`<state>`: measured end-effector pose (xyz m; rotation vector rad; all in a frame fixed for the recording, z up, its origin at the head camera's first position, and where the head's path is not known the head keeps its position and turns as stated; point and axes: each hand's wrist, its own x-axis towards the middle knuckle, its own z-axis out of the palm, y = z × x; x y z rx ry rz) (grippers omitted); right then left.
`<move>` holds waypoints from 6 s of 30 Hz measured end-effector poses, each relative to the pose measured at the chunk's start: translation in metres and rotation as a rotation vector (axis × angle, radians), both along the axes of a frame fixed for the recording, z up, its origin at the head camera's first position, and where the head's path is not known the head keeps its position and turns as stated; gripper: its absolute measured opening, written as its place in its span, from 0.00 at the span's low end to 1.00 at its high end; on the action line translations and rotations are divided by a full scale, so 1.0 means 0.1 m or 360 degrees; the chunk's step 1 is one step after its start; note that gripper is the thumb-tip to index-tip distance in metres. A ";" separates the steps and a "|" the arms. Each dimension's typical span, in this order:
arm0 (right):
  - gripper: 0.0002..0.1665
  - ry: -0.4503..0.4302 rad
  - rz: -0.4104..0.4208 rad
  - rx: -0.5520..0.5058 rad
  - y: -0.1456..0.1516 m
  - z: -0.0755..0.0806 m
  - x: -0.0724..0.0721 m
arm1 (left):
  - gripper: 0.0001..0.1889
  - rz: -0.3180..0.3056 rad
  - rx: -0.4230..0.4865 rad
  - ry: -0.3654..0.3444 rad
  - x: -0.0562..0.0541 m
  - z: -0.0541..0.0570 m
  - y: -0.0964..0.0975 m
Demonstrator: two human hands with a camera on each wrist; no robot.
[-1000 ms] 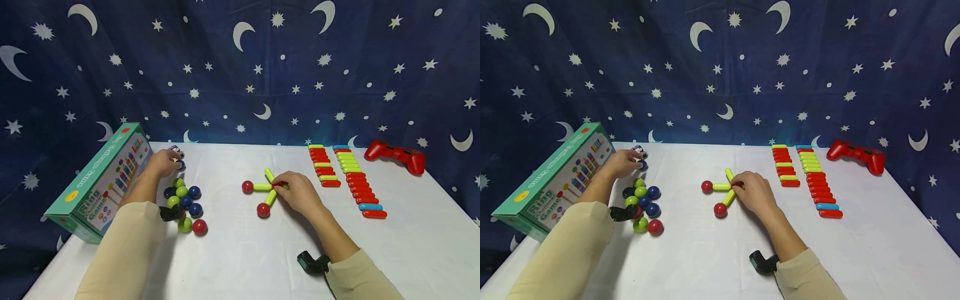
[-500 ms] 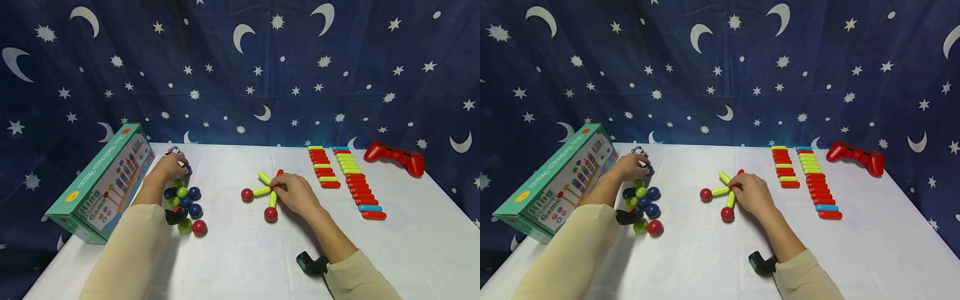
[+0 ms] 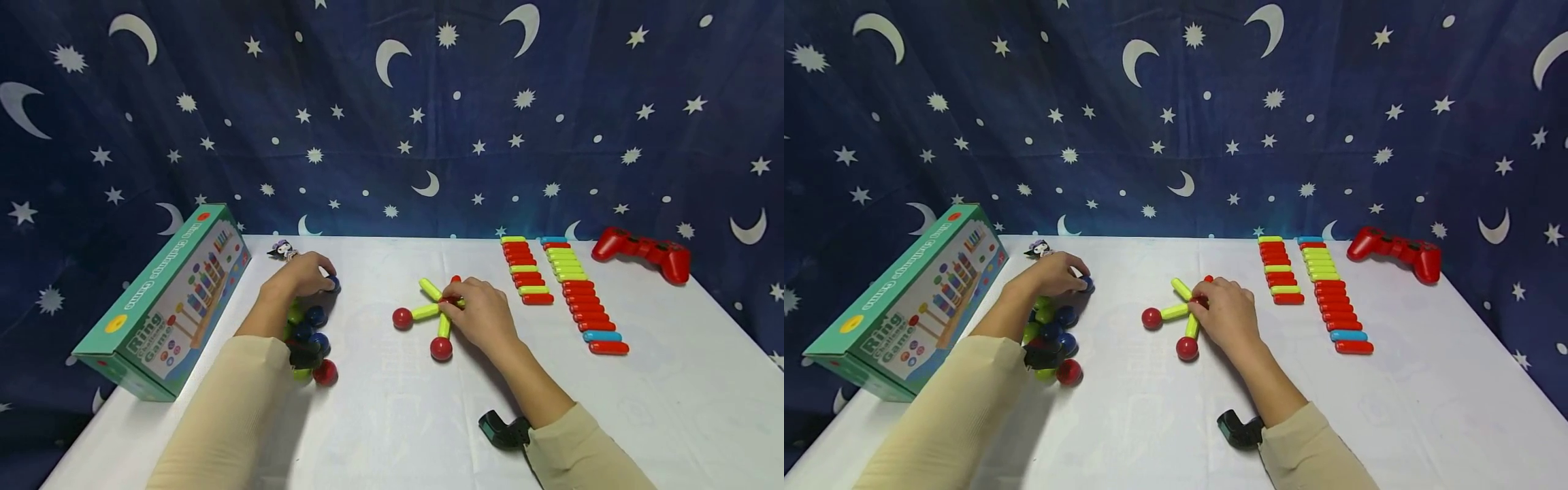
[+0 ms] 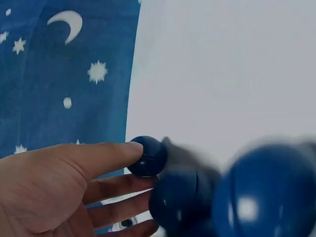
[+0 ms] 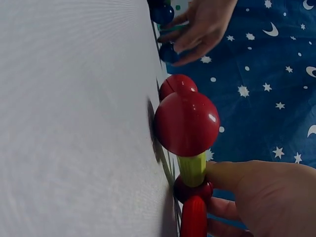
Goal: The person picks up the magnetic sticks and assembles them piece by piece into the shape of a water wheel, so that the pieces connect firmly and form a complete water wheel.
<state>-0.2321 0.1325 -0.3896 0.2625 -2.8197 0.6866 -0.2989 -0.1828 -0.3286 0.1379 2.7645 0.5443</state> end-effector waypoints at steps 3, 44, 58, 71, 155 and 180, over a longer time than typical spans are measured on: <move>0.15 -0.0024 -0.0009 -0.0014 -0.02 0.01 0.00 | 0.18 -0.0056 0.0038 -0.0028 -0.01 -0.01 0.15; 0.13 -0.0067 0.0130 -0.0105 -0.01 -0.03 0.00 | 0.18 -0.0328 0.0506 0.0068 0.10 -0.12 0.63; 0.14 -0.0101 0.0119 -0.0082 -0.03 -0.01 0.00 | 0.11 -0.0367 0.0310 0.0225 0.11 -0.20 0.73; 0.15 -0.0102 0.0146 -0.0098 0.00 -0.01 0.00 | 0.11 -0.0352 0.0224 0.0233 0.12 -0.04 0.44; 0.16 -0.0102 0.0174 -0.0011 -0.05 0.02 -0.02 | 0.15 -0.0240 0.0384 0.0220 0.13 -0.25 0.85; 0.15 -0.0104 0.0234 -0.0094 -0.07 0.06 -0.03 | 0.14 -0.0309 0.0056 -0.0149 0.63 0.27 0.10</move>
